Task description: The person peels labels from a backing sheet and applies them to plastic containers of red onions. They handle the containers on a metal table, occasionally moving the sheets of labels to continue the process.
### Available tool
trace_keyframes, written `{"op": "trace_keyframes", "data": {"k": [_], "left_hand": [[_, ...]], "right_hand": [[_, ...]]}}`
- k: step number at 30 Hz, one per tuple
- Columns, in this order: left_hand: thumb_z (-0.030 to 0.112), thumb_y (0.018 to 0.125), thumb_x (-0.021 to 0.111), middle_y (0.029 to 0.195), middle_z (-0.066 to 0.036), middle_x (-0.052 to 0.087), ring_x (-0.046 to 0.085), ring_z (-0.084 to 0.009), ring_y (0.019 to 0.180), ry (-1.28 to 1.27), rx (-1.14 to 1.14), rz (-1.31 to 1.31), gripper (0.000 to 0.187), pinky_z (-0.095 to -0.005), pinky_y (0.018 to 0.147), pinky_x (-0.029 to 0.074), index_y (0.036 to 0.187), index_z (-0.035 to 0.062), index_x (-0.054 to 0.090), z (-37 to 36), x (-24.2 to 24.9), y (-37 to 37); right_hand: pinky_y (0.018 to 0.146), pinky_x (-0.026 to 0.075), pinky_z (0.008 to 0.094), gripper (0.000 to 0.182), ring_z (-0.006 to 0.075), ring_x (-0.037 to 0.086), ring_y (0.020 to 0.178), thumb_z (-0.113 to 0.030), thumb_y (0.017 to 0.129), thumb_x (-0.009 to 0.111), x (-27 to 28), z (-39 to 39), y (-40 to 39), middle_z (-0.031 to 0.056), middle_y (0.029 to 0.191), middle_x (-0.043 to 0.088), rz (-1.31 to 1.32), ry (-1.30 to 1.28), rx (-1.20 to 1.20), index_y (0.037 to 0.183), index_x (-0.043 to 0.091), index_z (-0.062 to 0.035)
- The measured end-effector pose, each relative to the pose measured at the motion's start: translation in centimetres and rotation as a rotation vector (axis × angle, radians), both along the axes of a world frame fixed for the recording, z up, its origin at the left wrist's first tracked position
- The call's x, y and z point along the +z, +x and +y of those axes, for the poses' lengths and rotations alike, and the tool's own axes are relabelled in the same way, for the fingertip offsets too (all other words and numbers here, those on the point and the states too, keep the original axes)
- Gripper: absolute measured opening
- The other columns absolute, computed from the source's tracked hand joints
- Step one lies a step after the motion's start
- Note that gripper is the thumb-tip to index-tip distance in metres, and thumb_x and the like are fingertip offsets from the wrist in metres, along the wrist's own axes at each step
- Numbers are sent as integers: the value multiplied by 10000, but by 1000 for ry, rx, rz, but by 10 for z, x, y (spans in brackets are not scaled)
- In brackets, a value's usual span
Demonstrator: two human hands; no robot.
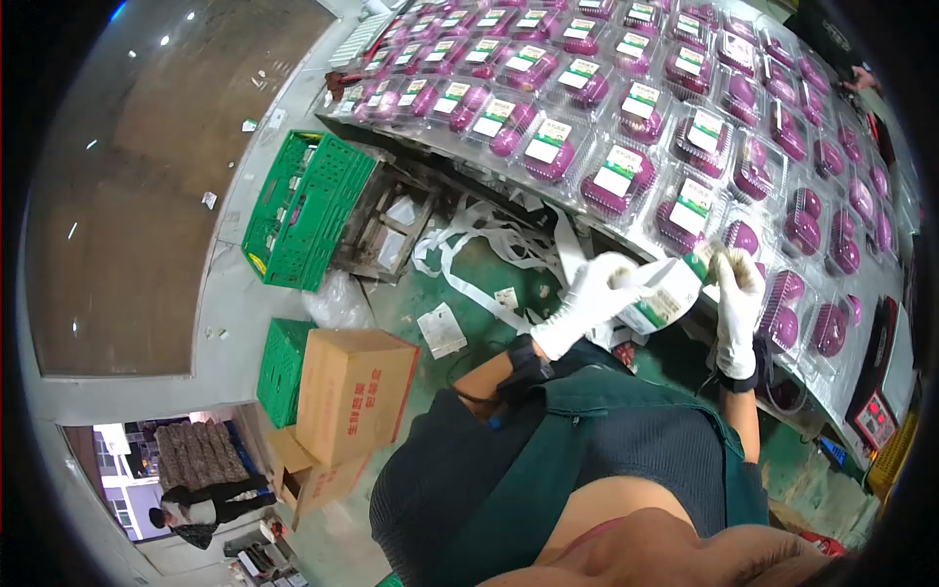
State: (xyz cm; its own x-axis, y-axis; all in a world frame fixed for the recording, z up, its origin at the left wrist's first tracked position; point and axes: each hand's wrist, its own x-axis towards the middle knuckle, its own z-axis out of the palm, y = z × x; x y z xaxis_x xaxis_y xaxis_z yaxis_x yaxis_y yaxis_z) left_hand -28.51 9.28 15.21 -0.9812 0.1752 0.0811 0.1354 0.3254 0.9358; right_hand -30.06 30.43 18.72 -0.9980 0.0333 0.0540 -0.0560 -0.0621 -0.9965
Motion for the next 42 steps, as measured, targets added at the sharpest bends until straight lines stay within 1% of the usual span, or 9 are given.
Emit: {"op": "trace_keyframes", "data": {"k": [2,8,13,21,28,30,35,39,42], "left_hand": [[247,656,807,1155,-127,562,539,-175,1043,124,-4,218,831,-306,915,427,1328,33,366,-4,24,-9],[68,824,587,831,-84,664,604,-157,721,-75,-498,83,161,-289,683,474,959,26,664,6,34,18],[82,857,545,915,-75,635,603,-149,859,471,-457,-392,148,-290,802,476,968,2,602,-17,75,18],[50,833,554,921,-84,621,587,-142,840,227,-269,-164,154,-264,764,462,973,-2,589,43,49,45],[62,823,599,684,-27,592,540,-71,619,-196,73,183,99,-225,532,422,742,7,596,103,29,51],[85,848,576,636,-5,554,510,-61,617,258,178,-182,137,-235,540,422,736,6,581,143,32,53],[112,769,674,826,-89,622,568,-154,742,12,-95,-21,226,-307,673,467,937,-3,576,163,-25,81],[57,733,711,1047,-123,620,597,-190,937,394,-80,48,523,-315,858,465,1196,-26,483,209,60,94],[35,811,614,906,-80,648,598,-117,818,245,-397,-508,281,-260,761,474,1082,-31,575,220,29,110]], "right_hand": [[672,467,240,48,92,560,716,-51,853,575,0,1,14,2,750,602,161,213,126,875,582,-9],[594,433,223,121,65,529,684,-135,858,597,65,62,-9,-10,769,573,188,135,-381,906,569,-28],[639,448,243,269,80,523,714,-253,821,659,-14,133,-24,26,772,591,-94,588,-167,924,580,-18],[692,481,322,259,202,597,759,-178,822,624,-88,122,-85,104,831,608,314,1164,-230,983,538,7],[711,483,317,493,171,597,796,-345,837,606,-11,145,-3,119,926,618,39,662,64,1179,503,-5],[739,473,299,369,129,574,805,-238,822,638,25,119,50,69,827,620,-12,484,415,1089,570,8],[682,456,236,114,74,551,740,-100,845,583,-10,159,88,22,773,610,-100,-31,-11,901,618,-7],[706,462,258,104,138,578,761,-91,838,595,20,177,122,33,752,600,314,429,253,905,611,-14],[650,474,260,163,129,590,693,-122,852,578,19,223,78,68,806,634,191,241,-155,982,615,-30]]}}
